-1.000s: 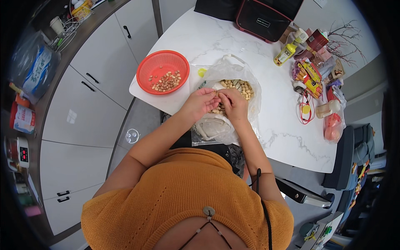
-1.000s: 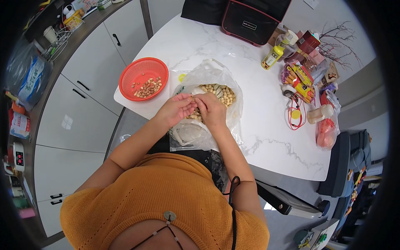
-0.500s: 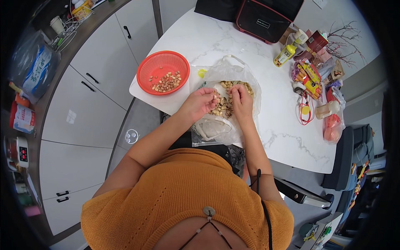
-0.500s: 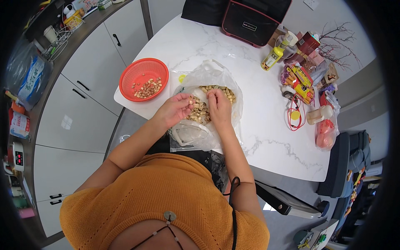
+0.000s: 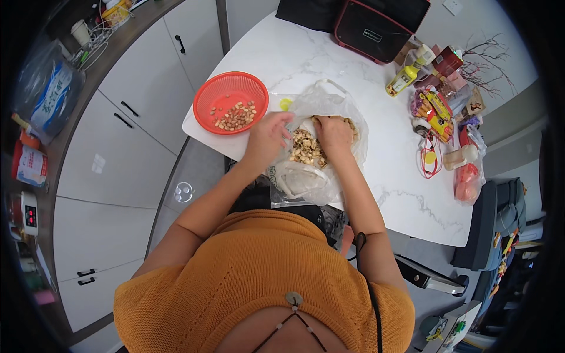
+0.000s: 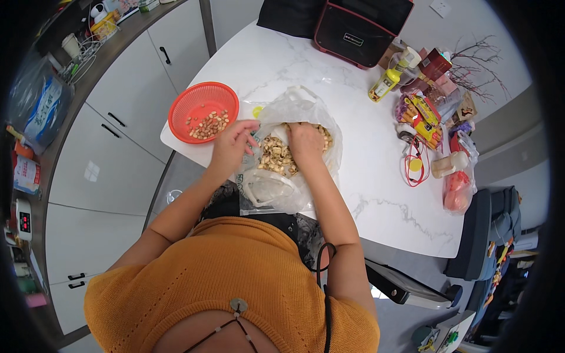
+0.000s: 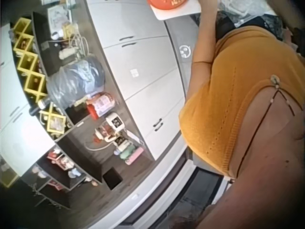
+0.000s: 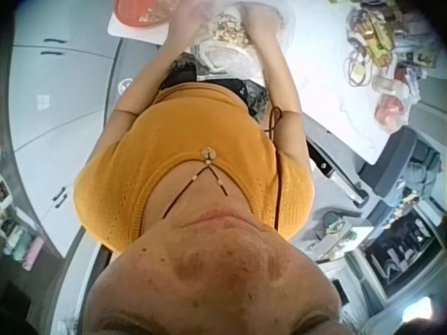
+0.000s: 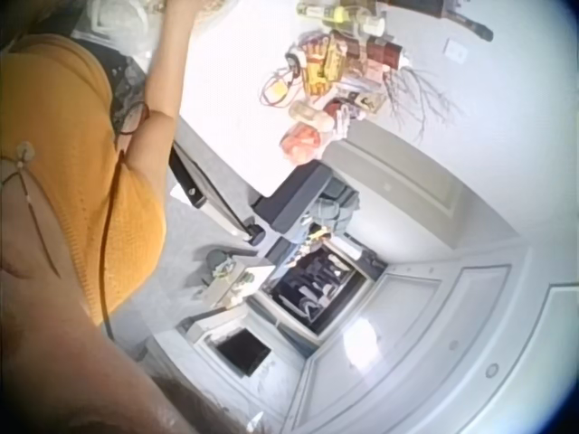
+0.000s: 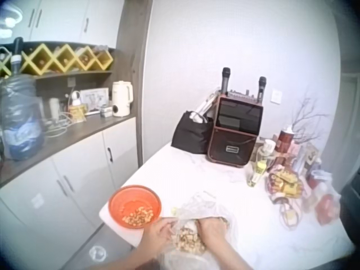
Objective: The person peels peanuts by hand, removing the shells and placing the nuts into a red bowl while leaving the shells in a plastic bag on the counter.
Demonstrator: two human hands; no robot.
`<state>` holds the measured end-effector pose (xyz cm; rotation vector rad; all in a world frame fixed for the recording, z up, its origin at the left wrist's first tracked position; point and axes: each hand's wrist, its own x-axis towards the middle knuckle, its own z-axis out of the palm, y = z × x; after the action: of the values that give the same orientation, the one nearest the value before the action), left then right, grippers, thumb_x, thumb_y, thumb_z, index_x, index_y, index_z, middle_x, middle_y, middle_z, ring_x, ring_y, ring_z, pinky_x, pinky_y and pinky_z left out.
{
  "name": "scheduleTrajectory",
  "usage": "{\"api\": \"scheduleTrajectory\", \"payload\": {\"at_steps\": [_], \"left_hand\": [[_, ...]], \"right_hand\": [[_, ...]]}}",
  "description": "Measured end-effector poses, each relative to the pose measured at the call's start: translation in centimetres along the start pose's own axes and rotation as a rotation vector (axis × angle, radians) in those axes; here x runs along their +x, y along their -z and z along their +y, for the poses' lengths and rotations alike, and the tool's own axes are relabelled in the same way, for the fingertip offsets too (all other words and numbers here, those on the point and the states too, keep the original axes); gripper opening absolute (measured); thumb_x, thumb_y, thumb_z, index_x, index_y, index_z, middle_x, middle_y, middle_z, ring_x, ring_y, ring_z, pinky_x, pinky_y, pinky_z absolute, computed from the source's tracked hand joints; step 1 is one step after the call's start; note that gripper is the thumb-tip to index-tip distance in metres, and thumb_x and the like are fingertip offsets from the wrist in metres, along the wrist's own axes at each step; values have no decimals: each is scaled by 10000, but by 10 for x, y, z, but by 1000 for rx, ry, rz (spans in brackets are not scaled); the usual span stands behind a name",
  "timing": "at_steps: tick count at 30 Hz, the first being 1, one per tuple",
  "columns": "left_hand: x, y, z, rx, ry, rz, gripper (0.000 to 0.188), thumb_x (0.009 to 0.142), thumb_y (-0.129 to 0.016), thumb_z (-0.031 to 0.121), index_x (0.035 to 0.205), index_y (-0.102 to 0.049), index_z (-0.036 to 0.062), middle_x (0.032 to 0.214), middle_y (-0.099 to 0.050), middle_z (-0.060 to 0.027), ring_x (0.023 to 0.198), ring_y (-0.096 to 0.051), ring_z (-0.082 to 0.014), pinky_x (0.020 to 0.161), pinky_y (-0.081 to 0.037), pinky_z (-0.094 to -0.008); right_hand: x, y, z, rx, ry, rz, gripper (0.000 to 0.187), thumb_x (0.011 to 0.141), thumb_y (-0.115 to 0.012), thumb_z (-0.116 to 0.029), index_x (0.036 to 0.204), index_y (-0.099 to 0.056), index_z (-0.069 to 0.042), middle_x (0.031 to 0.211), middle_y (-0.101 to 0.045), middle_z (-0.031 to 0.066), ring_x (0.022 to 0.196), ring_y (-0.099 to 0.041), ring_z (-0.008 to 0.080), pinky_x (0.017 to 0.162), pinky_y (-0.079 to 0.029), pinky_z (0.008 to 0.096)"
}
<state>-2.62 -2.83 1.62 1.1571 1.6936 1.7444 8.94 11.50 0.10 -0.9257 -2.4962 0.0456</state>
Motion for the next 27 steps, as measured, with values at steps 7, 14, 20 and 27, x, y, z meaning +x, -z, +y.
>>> {"api": "scheduleTrajectory", "payload": {"at_steps": [7, 14, 20, 27], "left_hand": [[26, 50, -2, 414, -248, 225, 232, 824, -446, -43, 1010, -575, 4, 885, -582, -115, 753, -588, -170, 661, -477, -257], [26, 55, -6, 754, -371, 177, 150, 768, -535, 32, 893, -612, 5, 869, -606, -137, 830, -575, -296, 753, -446, -341], [12, 21, 7, 552, -647, 161, 177, 721, -562, -45, 882, -613, 5, 856, -605, -126, 791, -575, -282, 697, -461, -333], [-1, -6, -4, 290, -421, 15, 164, 763, -541, -18, 914, -599, 8, 855, -594, -120, 737, -587, -253, 632, -466, -293]], "right_hand": [[-8, -3, 5, 179, 15, 74, 128, 753, -602, -182, 842, -619, -92, 807, -613, 121, 726, -592, 302, 617, -471, 382], [-18, 30, 1, 569, -110, -123, 186, 720, -644, -96, 891, -598, -43, 807, -592, 93, 662, -575, 181, 583, -445, 299], [-35, 14, 17, 955, -205, -160, 178, 738, -665, -47, 902, -604, -15, 843, -593, 26, 621, -531, 48, 543, -421, 195], [-44, 8, 11, 1279, -360, -218, 117, 806, -601, -25, 921, -592, -2, 796, -618, 15, 582, -515, 42, 545, -433, 163]]}}
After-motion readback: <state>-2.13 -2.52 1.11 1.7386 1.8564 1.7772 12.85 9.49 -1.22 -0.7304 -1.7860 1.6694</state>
